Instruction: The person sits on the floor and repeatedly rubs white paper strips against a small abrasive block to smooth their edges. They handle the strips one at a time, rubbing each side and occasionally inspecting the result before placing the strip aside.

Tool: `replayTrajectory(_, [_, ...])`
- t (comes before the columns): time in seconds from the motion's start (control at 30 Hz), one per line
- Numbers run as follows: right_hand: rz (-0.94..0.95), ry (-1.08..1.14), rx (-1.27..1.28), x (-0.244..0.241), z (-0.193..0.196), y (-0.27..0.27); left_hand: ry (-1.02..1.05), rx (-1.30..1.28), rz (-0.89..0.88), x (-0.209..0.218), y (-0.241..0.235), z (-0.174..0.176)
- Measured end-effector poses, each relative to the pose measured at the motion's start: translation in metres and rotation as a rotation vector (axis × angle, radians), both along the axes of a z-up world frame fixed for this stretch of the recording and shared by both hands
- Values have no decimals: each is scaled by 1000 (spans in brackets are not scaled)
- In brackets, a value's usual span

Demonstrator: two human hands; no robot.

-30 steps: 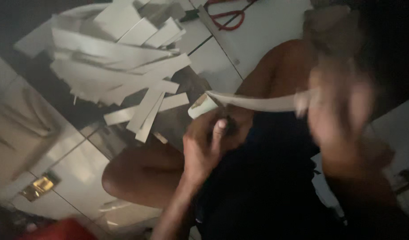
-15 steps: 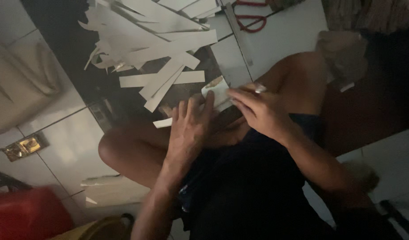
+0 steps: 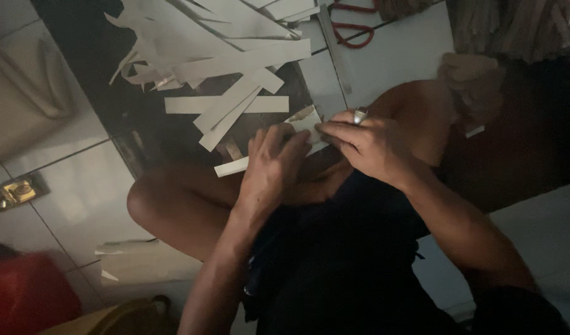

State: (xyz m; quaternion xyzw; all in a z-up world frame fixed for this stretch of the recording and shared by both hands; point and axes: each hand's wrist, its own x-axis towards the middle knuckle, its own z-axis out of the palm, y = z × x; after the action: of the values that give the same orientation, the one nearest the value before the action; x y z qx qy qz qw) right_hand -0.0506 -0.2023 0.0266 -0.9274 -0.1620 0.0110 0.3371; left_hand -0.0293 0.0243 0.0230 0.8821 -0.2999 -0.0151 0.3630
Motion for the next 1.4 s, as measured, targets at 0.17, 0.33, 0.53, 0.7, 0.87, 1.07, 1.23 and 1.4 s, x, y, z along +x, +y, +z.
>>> replayTrajectory(0.17, [10,-30,28,3,-2,-6,18,-75,25,5,0,2])
replayTrajectory(0.33, [34,-73,28,6,-5,-7,-38,-64,-40,6,4,4])
replayTrajectory(0.53, [87,-340,-197,2,-4,-5,-79,114,-106,7,7,4])
replayTrajectory(0.7, [110,-250,-200,2,-10,-14,-62,112,-171,13,7,4])
replayTrajectory(0.87, [-252,6,347,-4,-29,-7,-45,5,-89,10,-13,3])
replayTrajectory(1.07, [-466,257,556,-5,-59,22,-52,3,-35,6,-27,-1])
replayTrajectory(1.23, [-546,454,752,3,-64,23,13,12,-68,11,-21,-2])
replayTrajectory(1.4, [-591,559,812,7,-68,21,51,-7,-95,13,-15,-4])
